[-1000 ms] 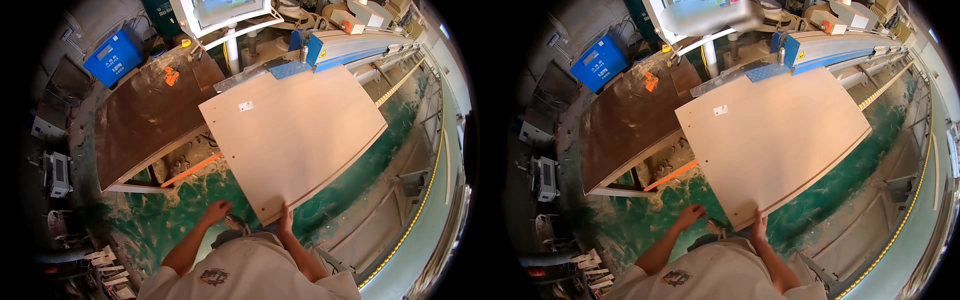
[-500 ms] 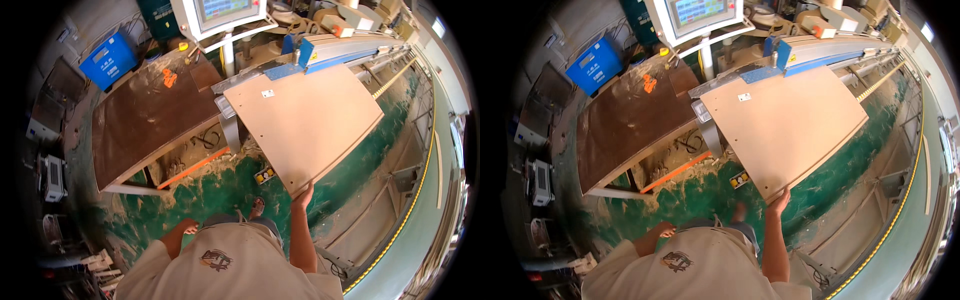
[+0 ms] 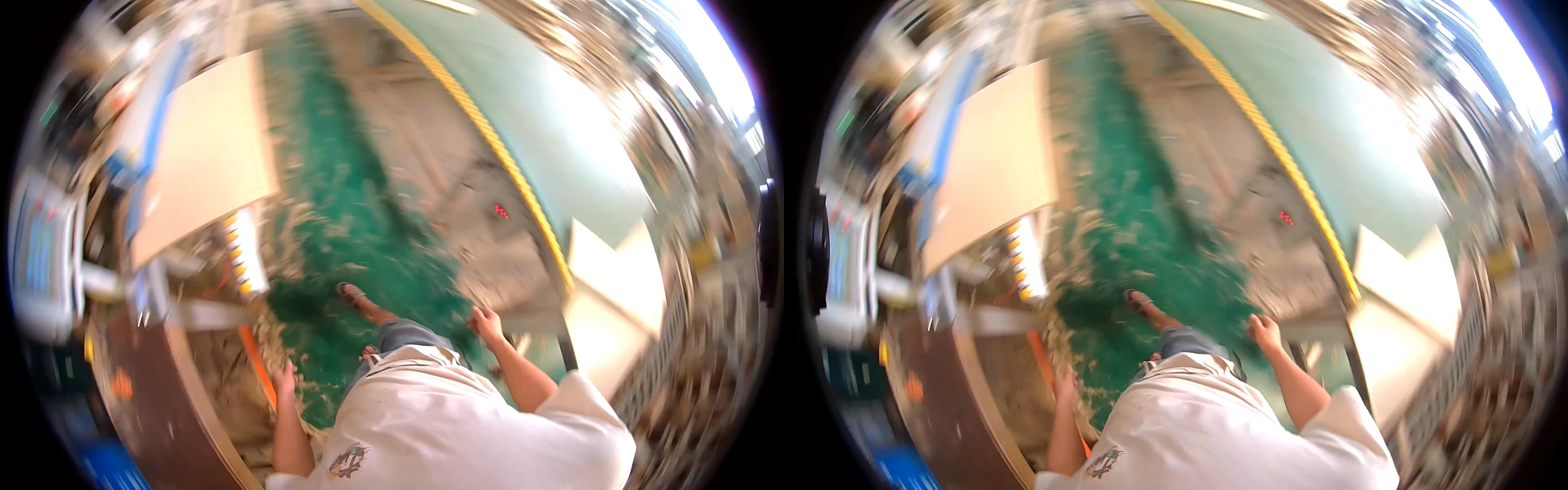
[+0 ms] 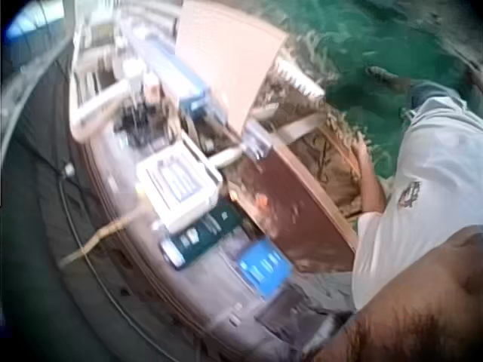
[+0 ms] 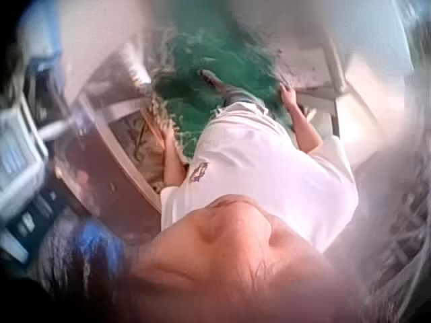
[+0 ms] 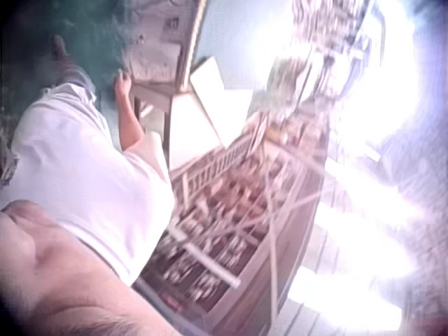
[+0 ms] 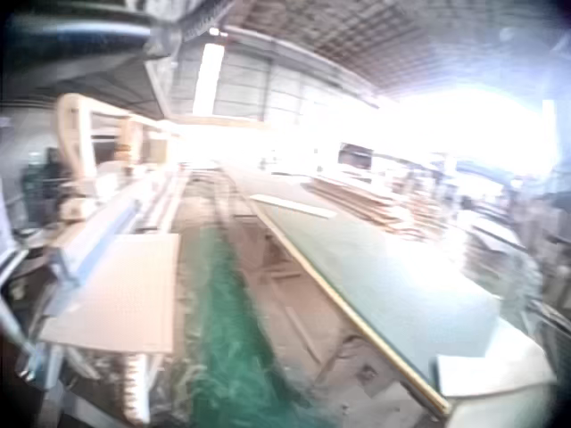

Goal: The person picks up several wooden panels from a workbench and feeds them into a woodworking machine, then moves to a separate stack to organize larger wooden panels.

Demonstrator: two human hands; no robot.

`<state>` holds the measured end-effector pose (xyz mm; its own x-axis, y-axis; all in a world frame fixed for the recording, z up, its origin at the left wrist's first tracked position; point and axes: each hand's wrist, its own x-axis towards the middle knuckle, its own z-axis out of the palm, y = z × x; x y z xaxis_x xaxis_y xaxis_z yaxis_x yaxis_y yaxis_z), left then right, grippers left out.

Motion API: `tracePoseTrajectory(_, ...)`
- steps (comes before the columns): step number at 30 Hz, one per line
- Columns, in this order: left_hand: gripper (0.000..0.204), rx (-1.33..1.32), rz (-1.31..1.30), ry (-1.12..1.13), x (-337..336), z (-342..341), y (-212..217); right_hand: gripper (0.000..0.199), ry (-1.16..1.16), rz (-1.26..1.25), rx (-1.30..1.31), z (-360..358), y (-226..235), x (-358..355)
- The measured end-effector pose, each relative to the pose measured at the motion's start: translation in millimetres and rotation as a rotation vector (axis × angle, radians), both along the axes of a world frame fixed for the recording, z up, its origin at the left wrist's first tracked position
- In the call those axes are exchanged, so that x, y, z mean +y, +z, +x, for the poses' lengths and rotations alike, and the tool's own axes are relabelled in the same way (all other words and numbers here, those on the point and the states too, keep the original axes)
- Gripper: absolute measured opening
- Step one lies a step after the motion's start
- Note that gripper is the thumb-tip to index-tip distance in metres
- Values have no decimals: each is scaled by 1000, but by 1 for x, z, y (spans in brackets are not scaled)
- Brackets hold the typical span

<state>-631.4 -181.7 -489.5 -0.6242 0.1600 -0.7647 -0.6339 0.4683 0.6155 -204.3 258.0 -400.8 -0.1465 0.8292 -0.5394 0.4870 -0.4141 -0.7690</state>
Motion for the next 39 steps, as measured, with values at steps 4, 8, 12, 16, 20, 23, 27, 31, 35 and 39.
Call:
tracePoseTrajectory(4, 47, -85, -240, -458, -9, 84, -28, 38, -301, -42, 52, 115, 28, -63)
tracePoseTrajectory(8, 41, -61, -267, -869, 21, 179, -5, 34, -767, 82, 294, 225, 41, -78)
tracePoseTrajectory(12, 31, -113, -117, -1007, 45, 232, -5, 48, -1090, 88, 621, 310, 33, -20)
tracePoseTrajectory(16, 27, -95, -121, -795, 81, 252, 16, 53, -1319, 5, 909, 378, 25, 68)
tracePoseTrajectory(20, 24, 4, -37, -595, 117, 291, 37, 56, -1286, 6, 874, 435, 1, 100)
tracePoseTrajectory(23, 24, -30, -23, -639, 145, 351, 72, 53, -1245, -29, 883, 429, -21, 69)
tracePoseTrajectory(27, 39, -129, 57, -972, 218, 469, 68, 45, -958, -167, 699, 399, -16, -46)
tracePoseTrajectory(31, 69, -284, 174, -896, 302, 593, 104, 43, -444, -307, 850, 368, -36, -160)
tracePoseTrajectory(35, 56, -163, 258, -648, 256, 575, 62, 70, -194, -544, 767, 399, -8, -234)
tracePoseTrajectory(39, 54, 3, 81, -607, 175, 494, 87, 85, -717, -336, 785, 516, -11, -267)
